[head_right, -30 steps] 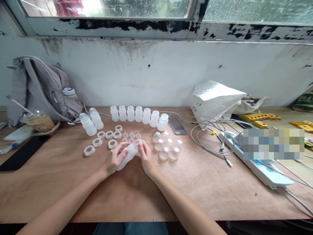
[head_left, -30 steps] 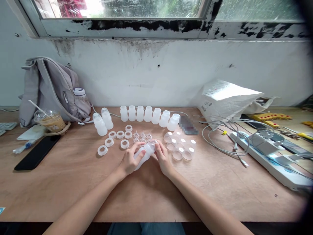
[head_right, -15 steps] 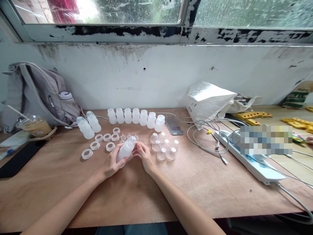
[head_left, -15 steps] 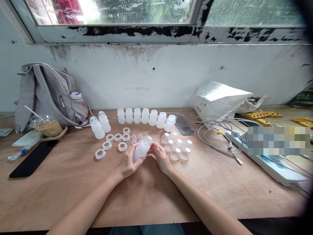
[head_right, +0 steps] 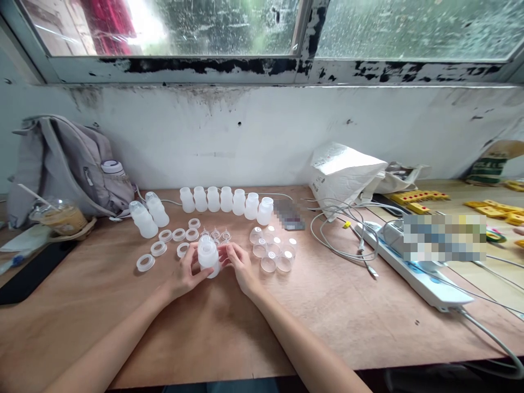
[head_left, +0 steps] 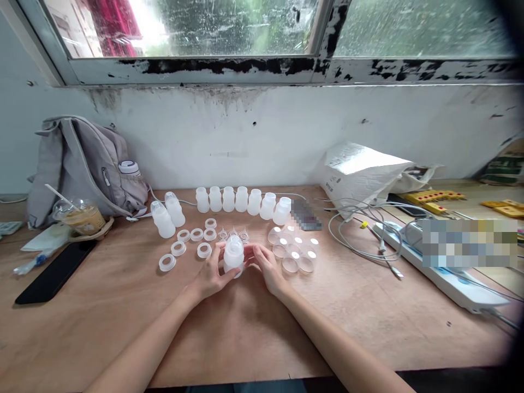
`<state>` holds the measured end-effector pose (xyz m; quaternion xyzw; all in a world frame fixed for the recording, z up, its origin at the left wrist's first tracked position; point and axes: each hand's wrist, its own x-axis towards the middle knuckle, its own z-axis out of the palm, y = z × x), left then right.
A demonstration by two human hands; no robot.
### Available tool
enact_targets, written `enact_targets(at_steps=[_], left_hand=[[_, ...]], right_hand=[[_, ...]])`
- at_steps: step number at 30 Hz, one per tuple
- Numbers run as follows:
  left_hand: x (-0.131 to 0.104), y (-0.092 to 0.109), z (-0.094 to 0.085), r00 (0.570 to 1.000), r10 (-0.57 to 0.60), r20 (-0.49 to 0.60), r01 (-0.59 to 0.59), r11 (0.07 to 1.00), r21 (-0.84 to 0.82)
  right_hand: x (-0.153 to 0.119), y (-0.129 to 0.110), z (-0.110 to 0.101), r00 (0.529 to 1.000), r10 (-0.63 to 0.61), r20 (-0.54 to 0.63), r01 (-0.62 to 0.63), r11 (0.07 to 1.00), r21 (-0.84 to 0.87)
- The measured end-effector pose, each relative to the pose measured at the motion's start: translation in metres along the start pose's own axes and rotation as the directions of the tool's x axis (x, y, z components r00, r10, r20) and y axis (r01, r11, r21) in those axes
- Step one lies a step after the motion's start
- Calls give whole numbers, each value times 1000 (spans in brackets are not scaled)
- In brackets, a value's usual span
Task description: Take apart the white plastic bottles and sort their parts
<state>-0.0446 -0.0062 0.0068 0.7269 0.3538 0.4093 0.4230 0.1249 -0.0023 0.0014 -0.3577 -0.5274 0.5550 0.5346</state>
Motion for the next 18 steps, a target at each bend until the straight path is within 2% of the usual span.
enact_targets(at_steps=[4, 9, 11, 12, 16, 18], left_hand=[[0, 2, -4, 998, 70, 4, -70, 986, 152], [4, 22, -8, 969, 142, -203, -98, 973, 211], [9, 36, -12, 956, 171, -238, -100, 953, 285], [12, 43, -15, 957, 193, -217, -112, 935, 337], [26, 67, -28, 979, 204, 25, -186, 830, 526], [35, 76, -38, 980, 194, 38, -179, 791, 585]], right_hand=[[0, -1, 0, 1000, 16, -11, -16, 1000, -24], [1, 3, 0, 1000, 5, -20, -6, 999, -44], [1, 5, 0, 1000, 3, -15, -3, 999, -44], [1, 6, 0, 1000, 2, -11, -3, 999, -46], [2, 9, 0, 1000, 8, -9, -9, 998, -57], [2, 9, 0, 1000, 12, -20, -13, 998, -55]])
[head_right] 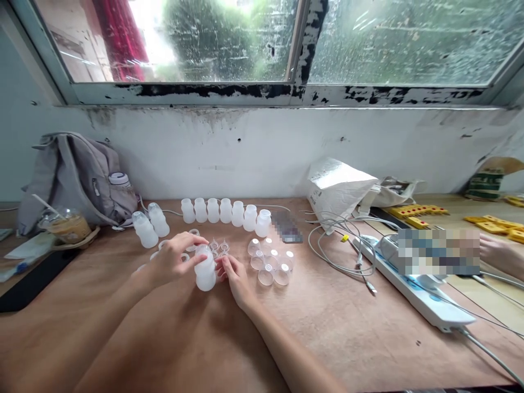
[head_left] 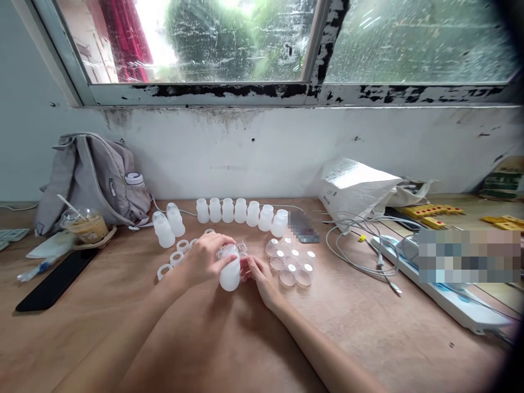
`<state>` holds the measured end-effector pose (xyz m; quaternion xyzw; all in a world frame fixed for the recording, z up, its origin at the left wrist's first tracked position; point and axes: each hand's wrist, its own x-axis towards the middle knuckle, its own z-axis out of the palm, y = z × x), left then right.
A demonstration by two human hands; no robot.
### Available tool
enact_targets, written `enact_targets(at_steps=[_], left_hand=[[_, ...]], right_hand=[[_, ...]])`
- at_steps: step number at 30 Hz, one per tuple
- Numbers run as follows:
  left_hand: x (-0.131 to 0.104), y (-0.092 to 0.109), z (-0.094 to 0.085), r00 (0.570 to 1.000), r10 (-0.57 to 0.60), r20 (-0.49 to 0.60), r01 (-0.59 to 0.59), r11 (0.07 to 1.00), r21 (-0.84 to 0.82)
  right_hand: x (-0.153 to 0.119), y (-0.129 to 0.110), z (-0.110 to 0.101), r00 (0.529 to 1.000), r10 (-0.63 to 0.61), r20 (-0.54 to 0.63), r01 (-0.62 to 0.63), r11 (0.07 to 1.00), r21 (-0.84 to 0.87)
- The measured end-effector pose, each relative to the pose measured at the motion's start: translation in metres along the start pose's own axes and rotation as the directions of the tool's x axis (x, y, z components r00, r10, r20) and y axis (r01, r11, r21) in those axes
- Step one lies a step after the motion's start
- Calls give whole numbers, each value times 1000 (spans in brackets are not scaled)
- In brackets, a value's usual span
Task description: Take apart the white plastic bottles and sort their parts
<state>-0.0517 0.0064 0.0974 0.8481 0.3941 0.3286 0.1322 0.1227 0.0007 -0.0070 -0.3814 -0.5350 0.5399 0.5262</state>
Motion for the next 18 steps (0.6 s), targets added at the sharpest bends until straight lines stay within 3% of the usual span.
enact_targets(at_steps=[5, 10, 14, 18], left_hand=[[34, -21, -44, 988, -134, -76, 141, 986, 93], [72, -66, -82, 940, -322, -112, 339, 918, 204], [86, -109, -89, 882, -440, -171, 472, 816, 335], [90, -141, -87, 869, -468, -160, 488, 760, 430]], right_hand=[[-2, -5, 2, 1000, 17, -7, -17, 1000, -2], [-2, -7, 4, 999, 36, -18, -37, 999, -34], [-1, -6, 4, 999, 41, -27, -42, 998, -47], [1, -3, 3, 999, 30, -17, -31, 998, -47]])
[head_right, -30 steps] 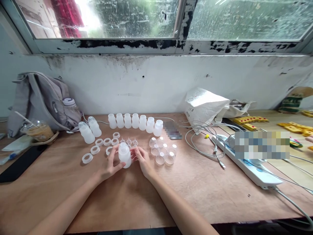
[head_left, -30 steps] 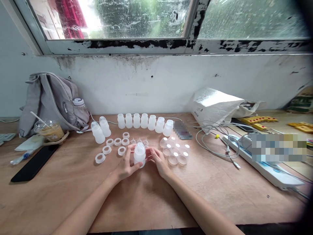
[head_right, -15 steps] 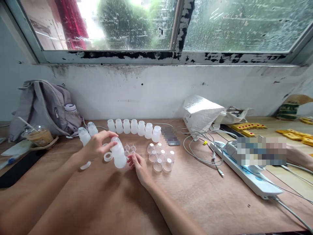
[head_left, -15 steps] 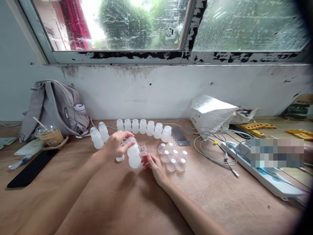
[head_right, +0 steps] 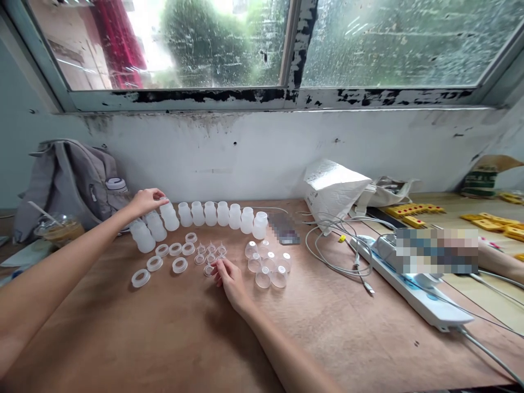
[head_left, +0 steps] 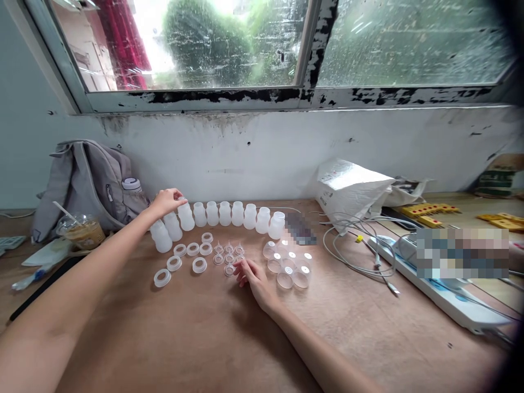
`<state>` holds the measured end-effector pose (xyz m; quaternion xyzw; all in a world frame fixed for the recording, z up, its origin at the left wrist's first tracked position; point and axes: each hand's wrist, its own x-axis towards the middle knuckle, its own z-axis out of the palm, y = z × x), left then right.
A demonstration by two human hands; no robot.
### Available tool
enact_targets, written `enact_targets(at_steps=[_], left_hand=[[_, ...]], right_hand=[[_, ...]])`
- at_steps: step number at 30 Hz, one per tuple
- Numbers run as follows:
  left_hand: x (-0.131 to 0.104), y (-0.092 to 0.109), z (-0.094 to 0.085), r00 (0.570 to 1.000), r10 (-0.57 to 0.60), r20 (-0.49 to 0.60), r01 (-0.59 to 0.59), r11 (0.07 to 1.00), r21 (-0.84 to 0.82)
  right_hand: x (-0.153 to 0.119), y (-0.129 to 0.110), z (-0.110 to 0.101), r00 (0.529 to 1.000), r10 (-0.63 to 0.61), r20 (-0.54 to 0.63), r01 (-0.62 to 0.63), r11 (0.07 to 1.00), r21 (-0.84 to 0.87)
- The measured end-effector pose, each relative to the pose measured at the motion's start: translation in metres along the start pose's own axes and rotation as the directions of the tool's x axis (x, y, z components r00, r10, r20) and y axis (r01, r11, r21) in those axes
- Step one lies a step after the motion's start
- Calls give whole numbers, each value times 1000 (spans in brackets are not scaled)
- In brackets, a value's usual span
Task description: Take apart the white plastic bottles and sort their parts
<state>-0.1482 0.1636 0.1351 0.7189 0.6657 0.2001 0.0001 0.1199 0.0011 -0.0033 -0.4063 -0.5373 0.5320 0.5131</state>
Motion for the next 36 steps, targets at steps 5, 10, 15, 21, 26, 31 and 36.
enact_targets(at_steps=[5, 10, 15, 21, 26, 31, 36], left_hand=[[12, -11, 11, 1000, -12, 26, 10, 998, 63], [14, -17, 20, 998, -21, 55, 14, 994, 111], [14, -22, 26, 997, -35, 74, 24, 990, 137], [14, -21, 27, 998, -23, 61, 14, 989, 149], [1, 0, 18, 999, 27, -34, -21, 985, 171], [-66, 30, 34, 953, 280, -118, -256, 949, 186], [-155, 31, 85, 961, 261, -85, -256, 964, 70]], right_hand=[[1, 1, 0, 1000, 5, 7, -5, 1000, -6], [3, 2, 0, 1000, -1, 8, 1, 1000, 2], [5, 4, -1, 1000, 16, 0, -16, 1000, 20], [8, 7, -3, 1000, 26, 12, -26, 1000, 8], [9, 9, -6, 1000, 17, 9, -16, 999, -33], [7, 7, -7, 990, -139, -38, 119, 934, -337], [6, 12, -5, 960, -275, 47, 248, 765, -594]])
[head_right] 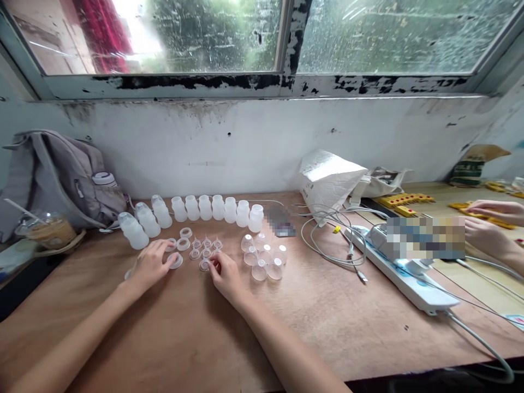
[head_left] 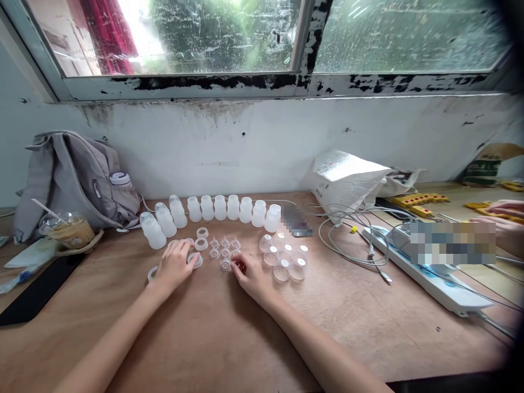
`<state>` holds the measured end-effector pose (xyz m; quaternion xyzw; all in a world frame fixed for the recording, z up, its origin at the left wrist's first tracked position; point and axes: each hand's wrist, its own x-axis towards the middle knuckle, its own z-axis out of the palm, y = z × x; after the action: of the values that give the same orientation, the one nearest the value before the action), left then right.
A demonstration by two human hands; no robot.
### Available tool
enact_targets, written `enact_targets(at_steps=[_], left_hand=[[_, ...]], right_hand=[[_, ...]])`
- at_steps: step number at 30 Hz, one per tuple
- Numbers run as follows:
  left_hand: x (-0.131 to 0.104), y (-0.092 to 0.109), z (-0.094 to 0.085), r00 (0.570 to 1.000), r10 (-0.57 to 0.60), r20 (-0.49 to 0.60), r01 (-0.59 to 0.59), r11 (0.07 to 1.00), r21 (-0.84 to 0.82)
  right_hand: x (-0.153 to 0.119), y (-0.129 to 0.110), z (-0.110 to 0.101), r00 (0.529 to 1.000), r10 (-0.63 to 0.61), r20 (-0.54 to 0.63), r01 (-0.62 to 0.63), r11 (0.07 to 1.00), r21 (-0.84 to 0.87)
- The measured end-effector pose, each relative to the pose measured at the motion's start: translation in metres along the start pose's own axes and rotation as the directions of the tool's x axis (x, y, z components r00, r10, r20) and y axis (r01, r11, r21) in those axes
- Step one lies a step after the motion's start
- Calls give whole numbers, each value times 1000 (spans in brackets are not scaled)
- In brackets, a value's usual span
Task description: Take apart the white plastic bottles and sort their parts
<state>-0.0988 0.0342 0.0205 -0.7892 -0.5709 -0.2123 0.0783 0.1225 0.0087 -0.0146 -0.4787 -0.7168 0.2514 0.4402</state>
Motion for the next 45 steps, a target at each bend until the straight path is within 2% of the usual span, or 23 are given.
enact_targets(at_steps=[2, 4, 9, 11, 13, 15, 17, 20, 23, 26, 29, 32, 35, 45], left_hand=[[-20, 2, 12, 999, -52, -1, 52, 999, -15], [-26, 2, 17, 997, -72, -14, 71, 997, -28], [-16, 9, 15, 1000, -11, 23, 13, 998, -64], [-12, 16, 15, 998, -28, 52, 35, 989, -141], [-8, 24, 17, 996, -89, 31, 94, 962, -258], [-3, 32, 18, 983, -185, -22, 160, 899, -407], [0, 41, 19, 962, -270, -36, 202, 795, -572], [0, 48, 21, 955, -298, 4, 202, 637, -744], [-7, 51, 21, 978, -208, 3, 132, 608, -783], [-15, 50, 19, 999, -21, -45, -19, 674, -738], [-18, 49, 15, 978, 197, -71, -195, 738, -646], [-19, 48, 14, 947, 322, 8, -253, 760, -599], [-18, 48, 14, 931, 356, 81, -250, 783, -570], [-20, 51, 17, 936, 338, 99, -252, 839, -483]], right_hand=[[-1, 3, 4, 999, -28, 33, 30, 996, -80], [-1, 7, 8, 997, -53, 56, 61, 988, -142], [0, 12, 11, 995, -77, 64, 87, 982, -170], [0, 9, 8, 994, -70, 88, 81, 988, -133], [0, 5, 4, 987, -82, 139, 95, 991, -94], [-1, 1, -1, 976, -110, 187, 127, 989, -81], [-2, -2, -3, 966, -138, 217, 162, 982, -98], [-4, -2, -2, 954, -166, 249, 200, 972, -119], [-4, 0, 0, 959, -159, 234, 185, 979, -90], [-3, 1, 1, 983, -112, 147, 121, 991, -53], [-1, -1, 1, 996, -61, 68, 64, 997, -40], [-1, -3, 0, 997, -50, 63, 51, 998, -23], [-1, -6, -1, 996, -50, 75, 52, 998, -35], [-2, -4, 0, 999, -18, 41, 20, 999, -46]])
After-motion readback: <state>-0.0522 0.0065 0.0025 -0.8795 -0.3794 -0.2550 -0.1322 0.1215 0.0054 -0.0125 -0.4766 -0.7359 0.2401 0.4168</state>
